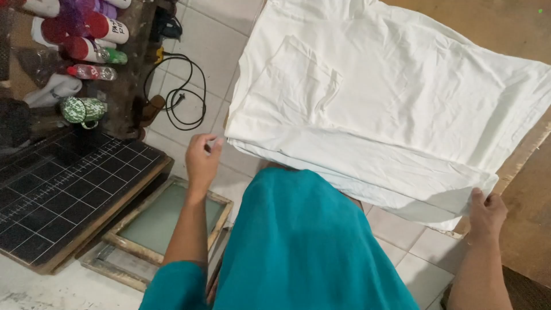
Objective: The person folds a white t-shirt with green text on a wooden board. They smooth the fabric, fold the sleeves and sides inward, and then fold the shirt in half before placing it aside.
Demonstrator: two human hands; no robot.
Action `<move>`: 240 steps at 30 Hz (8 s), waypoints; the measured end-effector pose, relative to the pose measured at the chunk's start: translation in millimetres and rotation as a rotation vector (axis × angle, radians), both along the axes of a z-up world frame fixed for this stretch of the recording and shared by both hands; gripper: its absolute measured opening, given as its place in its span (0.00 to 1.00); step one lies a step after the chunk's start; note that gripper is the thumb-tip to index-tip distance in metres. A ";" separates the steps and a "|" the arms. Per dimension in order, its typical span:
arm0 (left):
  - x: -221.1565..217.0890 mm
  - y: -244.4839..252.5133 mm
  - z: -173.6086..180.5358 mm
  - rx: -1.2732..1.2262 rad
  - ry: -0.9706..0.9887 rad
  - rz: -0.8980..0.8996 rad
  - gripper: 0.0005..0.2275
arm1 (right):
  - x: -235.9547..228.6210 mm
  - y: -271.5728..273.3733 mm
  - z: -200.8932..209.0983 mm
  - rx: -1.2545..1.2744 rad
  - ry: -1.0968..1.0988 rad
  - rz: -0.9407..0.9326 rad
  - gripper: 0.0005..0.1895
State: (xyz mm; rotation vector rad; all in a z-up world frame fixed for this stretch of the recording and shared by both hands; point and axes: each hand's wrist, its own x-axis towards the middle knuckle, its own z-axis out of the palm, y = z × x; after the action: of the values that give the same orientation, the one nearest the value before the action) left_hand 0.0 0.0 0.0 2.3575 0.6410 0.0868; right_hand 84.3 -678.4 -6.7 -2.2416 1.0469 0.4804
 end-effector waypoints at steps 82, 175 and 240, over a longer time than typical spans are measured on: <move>37.5 22.5 -25.7 -0.318 0.301 0.044 0.13 | 278.1 371.3 -52.9 -0.286 -0.215 1.546 0.15; 368.7 -218.5 55.3 -1.226 -0.239 0.860 0.14 | 349.2 -127.8 -27.4 0.212 -0.220 0.692 0.05; 139.5 -114.9 -43.6 -1.725 -0.146 0.786 0.19 | 100.5 404.2 73.8 0.294 -0.604 1.098 0.12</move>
State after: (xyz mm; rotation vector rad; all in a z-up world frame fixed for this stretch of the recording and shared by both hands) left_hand 139.5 -114.9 -43.6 0.3964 0.9438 0.0185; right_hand 184.9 -274.2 67.0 -2.2710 -0.5830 0.2997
